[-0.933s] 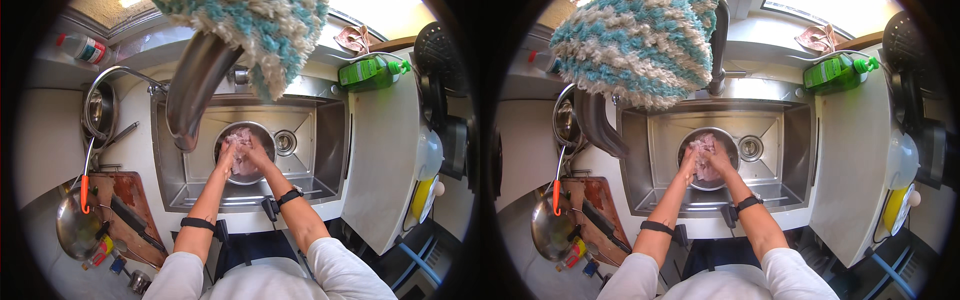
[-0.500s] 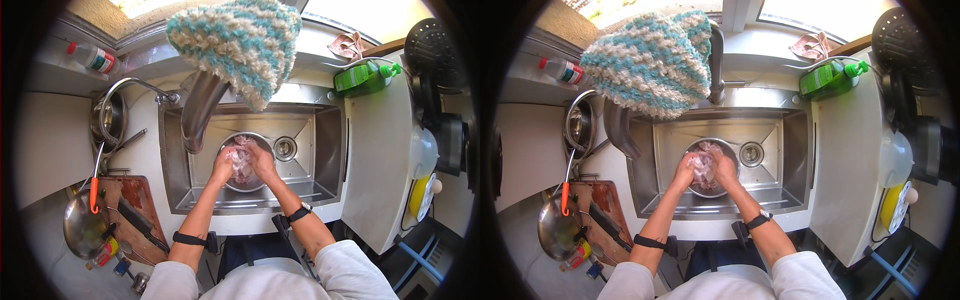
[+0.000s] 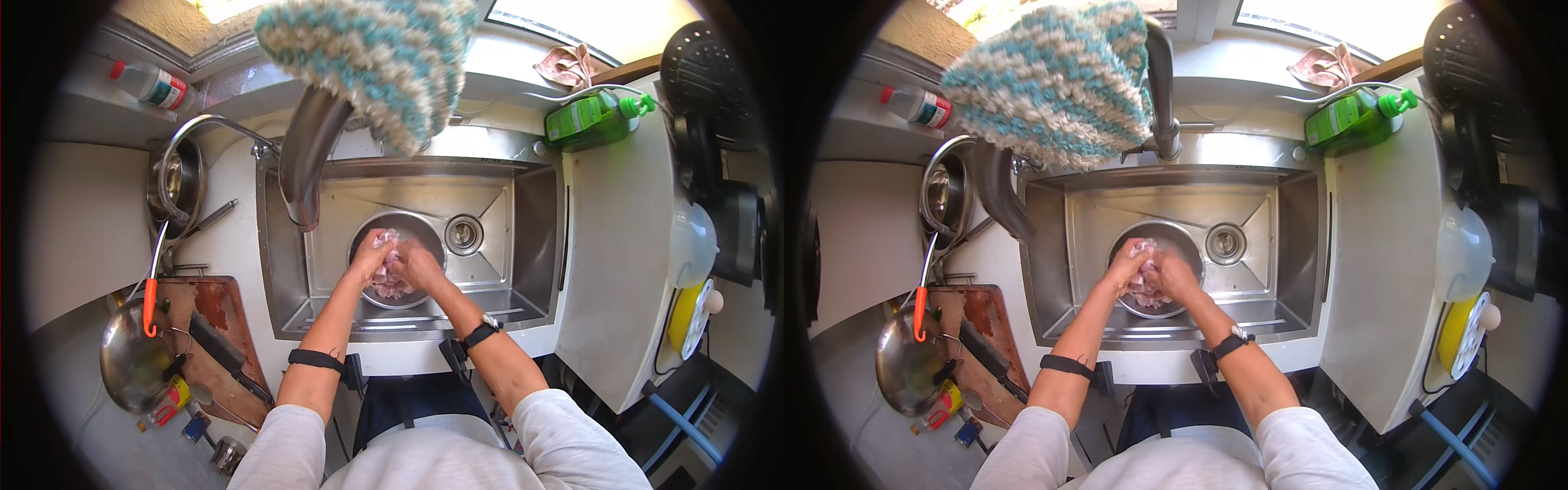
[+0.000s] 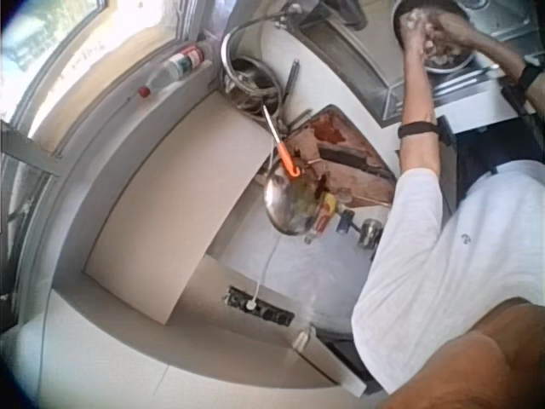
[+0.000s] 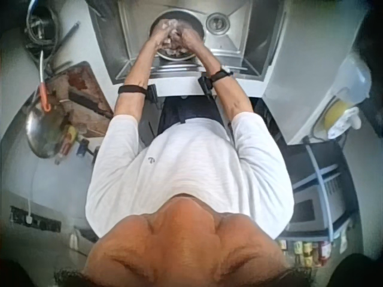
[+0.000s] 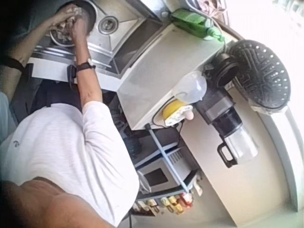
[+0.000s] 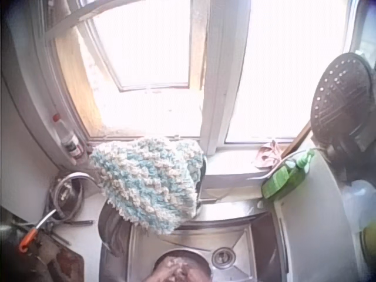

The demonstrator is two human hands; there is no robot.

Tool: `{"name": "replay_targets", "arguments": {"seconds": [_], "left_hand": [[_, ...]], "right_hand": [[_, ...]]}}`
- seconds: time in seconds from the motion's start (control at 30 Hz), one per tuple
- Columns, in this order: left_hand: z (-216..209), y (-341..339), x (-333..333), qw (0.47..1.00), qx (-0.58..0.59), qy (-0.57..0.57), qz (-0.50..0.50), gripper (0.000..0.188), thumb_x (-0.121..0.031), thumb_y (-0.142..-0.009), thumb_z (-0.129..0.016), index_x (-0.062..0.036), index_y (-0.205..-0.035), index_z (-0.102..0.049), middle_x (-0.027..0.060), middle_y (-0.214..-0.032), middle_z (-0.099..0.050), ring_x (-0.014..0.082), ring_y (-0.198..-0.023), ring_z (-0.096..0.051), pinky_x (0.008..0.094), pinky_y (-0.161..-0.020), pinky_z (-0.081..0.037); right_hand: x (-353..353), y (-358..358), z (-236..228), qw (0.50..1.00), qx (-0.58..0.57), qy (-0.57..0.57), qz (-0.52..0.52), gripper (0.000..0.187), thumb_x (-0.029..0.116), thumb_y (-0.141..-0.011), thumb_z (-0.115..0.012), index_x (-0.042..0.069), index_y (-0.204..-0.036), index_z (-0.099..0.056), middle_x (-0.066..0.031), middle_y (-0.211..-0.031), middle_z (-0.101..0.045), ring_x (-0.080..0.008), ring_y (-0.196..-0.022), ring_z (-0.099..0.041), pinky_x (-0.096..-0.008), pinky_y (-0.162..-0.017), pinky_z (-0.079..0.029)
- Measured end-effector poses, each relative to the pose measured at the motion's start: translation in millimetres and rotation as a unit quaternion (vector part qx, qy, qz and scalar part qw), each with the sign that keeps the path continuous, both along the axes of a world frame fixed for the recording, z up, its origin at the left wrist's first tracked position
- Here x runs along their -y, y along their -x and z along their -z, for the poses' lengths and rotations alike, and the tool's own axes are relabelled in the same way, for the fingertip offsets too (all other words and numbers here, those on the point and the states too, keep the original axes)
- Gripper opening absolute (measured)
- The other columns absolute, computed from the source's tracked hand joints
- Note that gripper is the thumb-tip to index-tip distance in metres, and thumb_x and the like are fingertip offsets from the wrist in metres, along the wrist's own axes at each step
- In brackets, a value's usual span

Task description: Wash raw meat pieces in a bowl in the kitchen sink.

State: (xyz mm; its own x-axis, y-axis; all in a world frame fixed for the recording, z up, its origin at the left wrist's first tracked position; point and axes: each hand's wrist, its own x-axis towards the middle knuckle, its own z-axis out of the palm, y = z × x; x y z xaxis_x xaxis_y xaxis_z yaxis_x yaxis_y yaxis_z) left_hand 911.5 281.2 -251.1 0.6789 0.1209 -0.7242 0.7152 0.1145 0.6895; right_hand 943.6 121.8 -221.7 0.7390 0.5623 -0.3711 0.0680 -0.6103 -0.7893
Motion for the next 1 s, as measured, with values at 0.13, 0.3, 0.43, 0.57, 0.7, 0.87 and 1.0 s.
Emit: {"name": "replay_targets", "arguments": {"seconds": [0.13, 0.3, 0.43, 0.57, 0.7, 0.87, 1.0], "left_hand": [[-33.4, 2.6, -6.1, 0.999, -0.031, 0.038, -0.014, 0.028, -0.007, -0.085, -0.058, -0.0089, -0.113, -0.058, 0.0096, -0.088, -0.062, 0.0178, -0.073, -0.062, 0.0353, -0.058, -0.053], [-38.5, 22.1, -16.0, 0.998, 0.004, -0.034, 0.047, 0.045, 0.004, -0.079, -0.051, -0.0116, -0.121, -0.057, 0.0093, -0.094, -0.061, 0.0167, -0.077, -0.061, 0.0302, -0.066, -0.051], [2.3, 51.6, 6.4, 0.983, 0.093, -0.153, 0.037, 0.068, -0.008, -0.088, -0.051, -0.0167, -0.151, -0.029, 0.0150, -0.144, -0.044, 0.0253, -0.130, -0.047, 0.0379, -0.100, -0.046], [26.0, 63.0, 19.2, 0.963, -0.066, 0.130, -0.227, 0.057, -0.043, -0.100, -0.045, -0.0132, -0.146, -0.034, 0.0150, -0.140, -0.049, 0.0311, -0.125, -0.054, 0.0509, -0.099, -0.048], [20.5, 40.8, 0.1, 0.934, -0.165, 0.276, -0.155, 0.048, -0.053, -0.097, -0.048, -0.0152, -0.126, -0.054, 0.0075, -0.110, -0.066, 0.0249, -0.094, -0.068, 0.0477, -0.089, -0.054], [-31.4, 12.0, -0.2, 0.972, -0.133, 0.184, -0.060, 0.046, -0.053, -0.095, -0.055, -0.0139, -0.120, -0.057, 0.0050, -0.101, -0.066, 0.0146, -0.090, -0.066, 0.0383, -0.076, -0.055], [-13.7, 7.3, -18.6, 1.000, 0.021, -0.008, -0.001, 0.031, -0.014, -0.093, -0.056, -0.0053, -0.123, -0.055, 0.0095, -0.108, -0.066, 0.0190, -0.098, -0.064, 0.0368, -0.089, -0.051]], "right_hand": [[14.0, 14.3, -13.8, 0.996, 0.025, -0.087, -0.021, 0.034, 0.010, -0.084, -0.067, 0.006, -0.118, -0.062, -0.0202, -0.113, -0.059, -0.0387, -0.103, -0.060, -0.0418, -0.088, -0.049], [37.8, 21.2, -2.8, 0.993, 0.044, -0.067, 0.087, 0.050, 0.000, -0.083, -0.055, 0.004, -0.133, -0.053, -0.0249, -0.136, -0.048, -0.0419, -0.123, -0.050, -0.0402, -0.106, -0.041], [32.9, 36.5, 32.2, 0.981, 0.088, 0.068, 0.158, 0.067, 0.006, -0.082, -0.056, 0.005, -0.146, -0.035, -0.0322, -0.145, -0.034, -0.0459, -0.128, -0.045, -0.0415, -0.107, -0.041], [-15.0, 31.7, 1.9, 0.901, -0.249, 0.055, 0.350, 0.072, 0.008, -0.084, -0.062, 0.006, -0.149, -0.030, -0.0284, -0.128, -0.051, -0.0401, -0.117, -0.054, -0.0447, -0.081, -0.055], [-20.3, 20.4, 5.4, 0.793, -0.440, -0.124, 0.402, 0.059, 0.012, -0.086, -0.067, 0.013, -0.139, -0.041, -0.0121, -0.106, -0.060, -0.0186, -0.077, -0.062, -0.0331, -0.052, -0.049], [0.8, 11.6, 0.7, 0.881, -0.337, -0.103, 0.317, 0.038, 0.015, -0.089, -0.061, 0.007, -0.126, -0.058, -0.0073, -0.102, -0.064, -0.0168, -0.082, -0.062, -0.0331, -0.069, -0.053], [-11.1, 3.8, -4.5, 0.970, -0.037, -0.087, 0.222, 0.041, 0.006, -0.081, -0.057, 0.001, -0.121, -0.060, -0.0204, -0.109, -0.064, -0.0300, -0.096, -0.064, -0.0386, -0.084, -0.051]]}}
